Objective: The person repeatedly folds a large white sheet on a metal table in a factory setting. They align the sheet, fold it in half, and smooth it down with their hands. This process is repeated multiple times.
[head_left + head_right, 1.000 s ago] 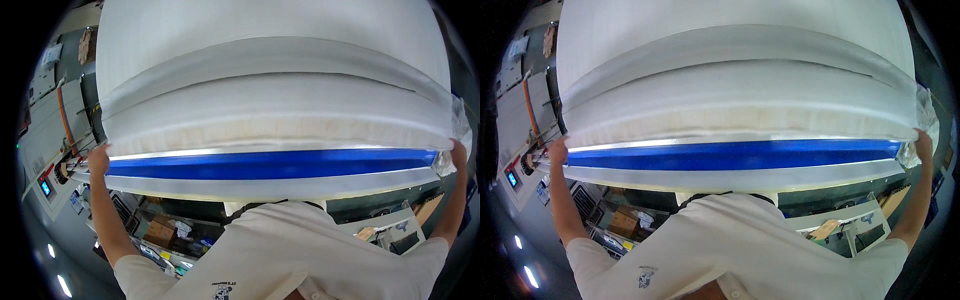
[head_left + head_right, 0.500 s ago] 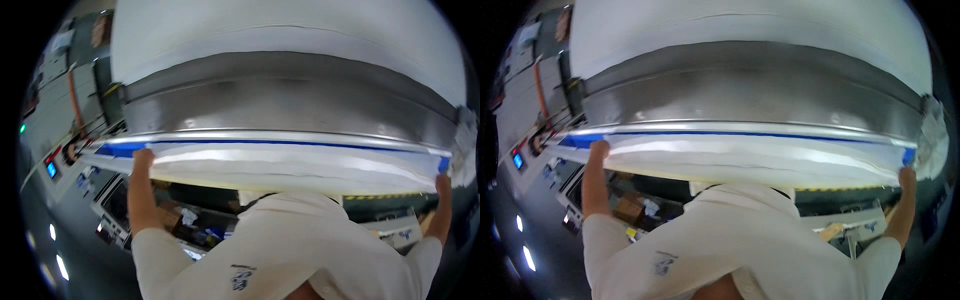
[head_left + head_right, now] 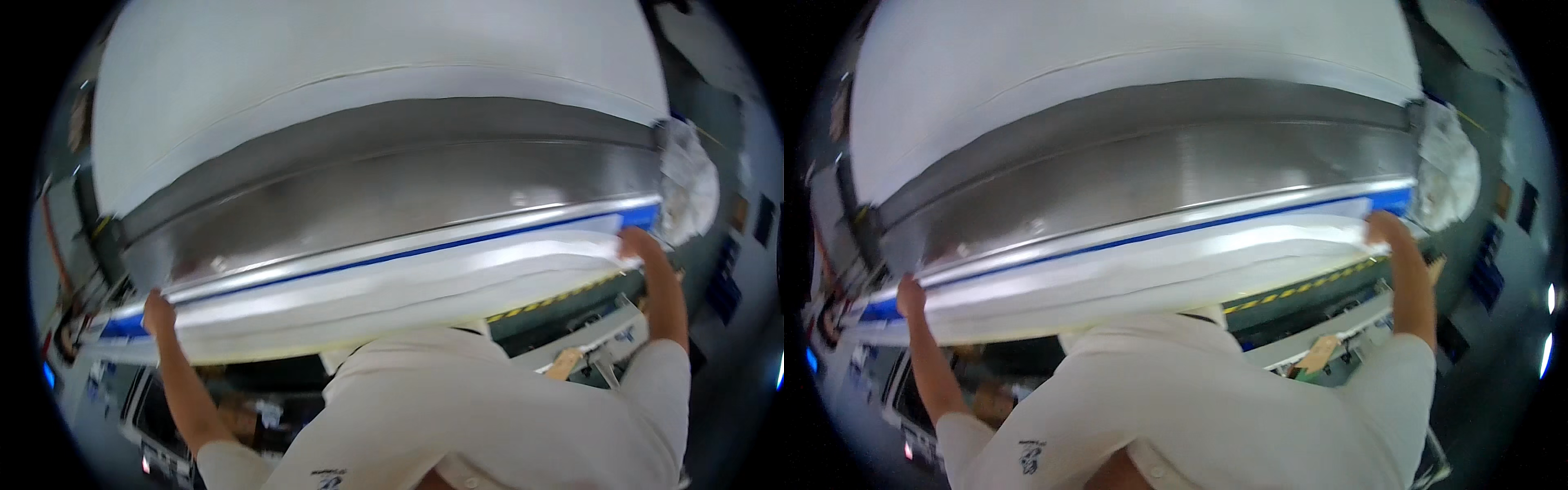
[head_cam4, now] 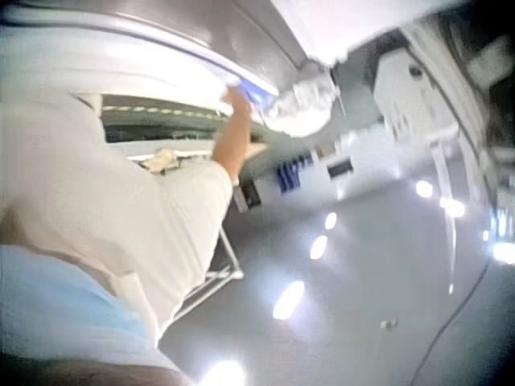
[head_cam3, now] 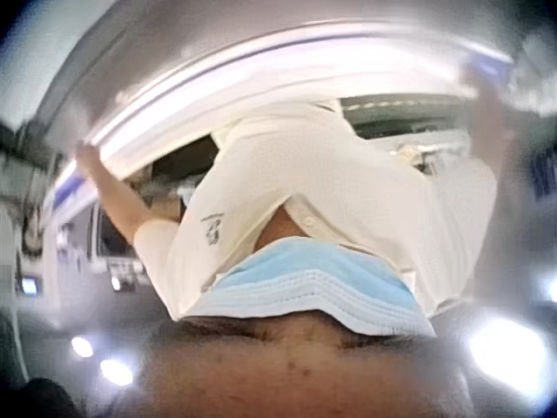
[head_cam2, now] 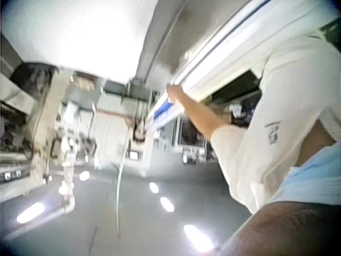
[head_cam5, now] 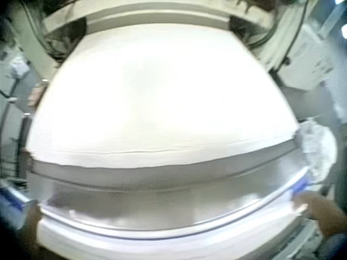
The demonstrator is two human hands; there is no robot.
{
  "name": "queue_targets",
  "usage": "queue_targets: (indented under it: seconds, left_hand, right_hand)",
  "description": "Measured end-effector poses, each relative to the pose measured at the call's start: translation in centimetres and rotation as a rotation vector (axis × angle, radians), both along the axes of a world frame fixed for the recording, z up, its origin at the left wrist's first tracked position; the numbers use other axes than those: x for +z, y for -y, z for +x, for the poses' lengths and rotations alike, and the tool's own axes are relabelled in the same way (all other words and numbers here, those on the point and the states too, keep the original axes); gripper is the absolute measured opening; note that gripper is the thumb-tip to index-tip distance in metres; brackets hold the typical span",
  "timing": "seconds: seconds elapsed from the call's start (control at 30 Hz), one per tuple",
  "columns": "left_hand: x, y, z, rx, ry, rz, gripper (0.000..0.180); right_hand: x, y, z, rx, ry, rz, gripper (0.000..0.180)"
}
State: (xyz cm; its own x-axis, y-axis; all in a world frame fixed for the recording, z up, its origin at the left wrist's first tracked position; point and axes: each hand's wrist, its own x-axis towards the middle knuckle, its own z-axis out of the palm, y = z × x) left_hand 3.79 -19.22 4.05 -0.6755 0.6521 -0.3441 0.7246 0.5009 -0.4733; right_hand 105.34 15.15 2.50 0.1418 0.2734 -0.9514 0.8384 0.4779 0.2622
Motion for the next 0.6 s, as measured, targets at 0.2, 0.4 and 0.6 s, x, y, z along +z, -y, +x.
queue_targets:
  seconds: [0.2, 0.4, 0.6]
  left_hand:
    - [-0.9, -7.0, 8.4, 0.139, 0.021, -0.001, 0.028]
    - [-1.5, -4.9, 7.0, 0.227, 0.055, 0.116, 0.032]
    - [-5.7, -8.1, 7.3, -0.115, -0.009, 0.506, 0.032]
  right_hand:
    - [3.7, 0.2, -1.9, -0.054, 0.143, 0.060, 0.028]
    - [2.0, 3.2, -2.3, -0.025, 0.083, 0.299, 0.015]
    - [-0.6, 3.8, -12.4, -0.007, -0.331, 0.601, 0.013]
